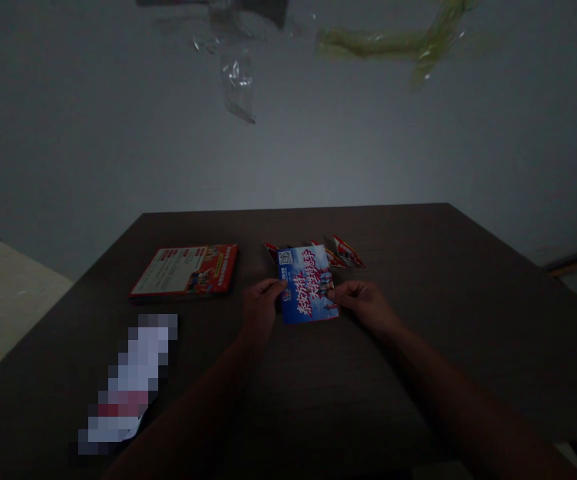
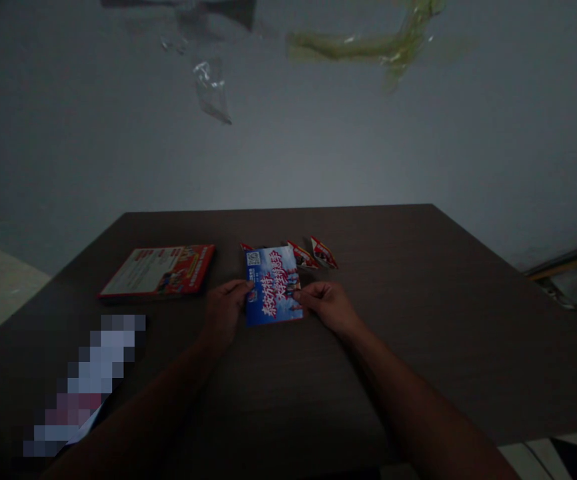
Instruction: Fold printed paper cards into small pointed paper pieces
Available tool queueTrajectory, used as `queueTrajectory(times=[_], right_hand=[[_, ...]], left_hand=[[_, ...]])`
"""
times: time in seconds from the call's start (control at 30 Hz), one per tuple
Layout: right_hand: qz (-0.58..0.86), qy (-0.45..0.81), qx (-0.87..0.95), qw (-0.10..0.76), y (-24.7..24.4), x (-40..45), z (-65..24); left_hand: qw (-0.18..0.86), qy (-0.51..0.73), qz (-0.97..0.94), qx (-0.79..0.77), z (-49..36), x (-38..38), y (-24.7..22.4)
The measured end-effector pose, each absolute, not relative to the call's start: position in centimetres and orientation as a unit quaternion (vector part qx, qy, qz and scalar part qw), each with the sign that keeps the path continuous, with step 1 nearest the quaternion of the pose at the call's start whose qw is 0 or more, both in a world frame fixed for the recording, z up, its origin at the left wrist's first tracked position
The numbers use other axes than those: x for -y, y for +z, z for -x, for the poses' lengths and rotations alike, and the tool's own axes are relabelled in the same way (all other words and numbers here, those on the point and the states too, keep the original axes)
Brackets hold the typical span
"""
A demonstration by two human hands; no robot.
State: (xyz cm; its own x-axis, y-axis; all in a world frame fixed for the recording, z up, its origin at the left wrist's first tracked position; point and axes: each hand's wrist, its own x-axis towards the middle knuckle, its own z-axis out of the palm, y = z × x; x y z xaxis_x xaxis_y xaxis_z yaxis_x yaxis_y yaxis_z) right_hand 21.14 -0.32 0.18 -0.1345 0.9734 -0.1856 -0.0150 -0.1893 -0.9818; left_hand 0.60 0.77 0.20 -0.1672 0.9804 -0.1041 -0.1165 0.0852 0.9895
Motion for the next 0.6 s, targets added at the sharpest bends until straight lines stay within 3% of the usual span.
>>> queueTrajectory(times=[0.6], right_hand=[[0.499,0.597,0.477,0.409,-0.08,0.36,-21.15]], left_hand=[[0.484,0.560,-0.408,-0.535,-0.62,-0.78,0.38]])
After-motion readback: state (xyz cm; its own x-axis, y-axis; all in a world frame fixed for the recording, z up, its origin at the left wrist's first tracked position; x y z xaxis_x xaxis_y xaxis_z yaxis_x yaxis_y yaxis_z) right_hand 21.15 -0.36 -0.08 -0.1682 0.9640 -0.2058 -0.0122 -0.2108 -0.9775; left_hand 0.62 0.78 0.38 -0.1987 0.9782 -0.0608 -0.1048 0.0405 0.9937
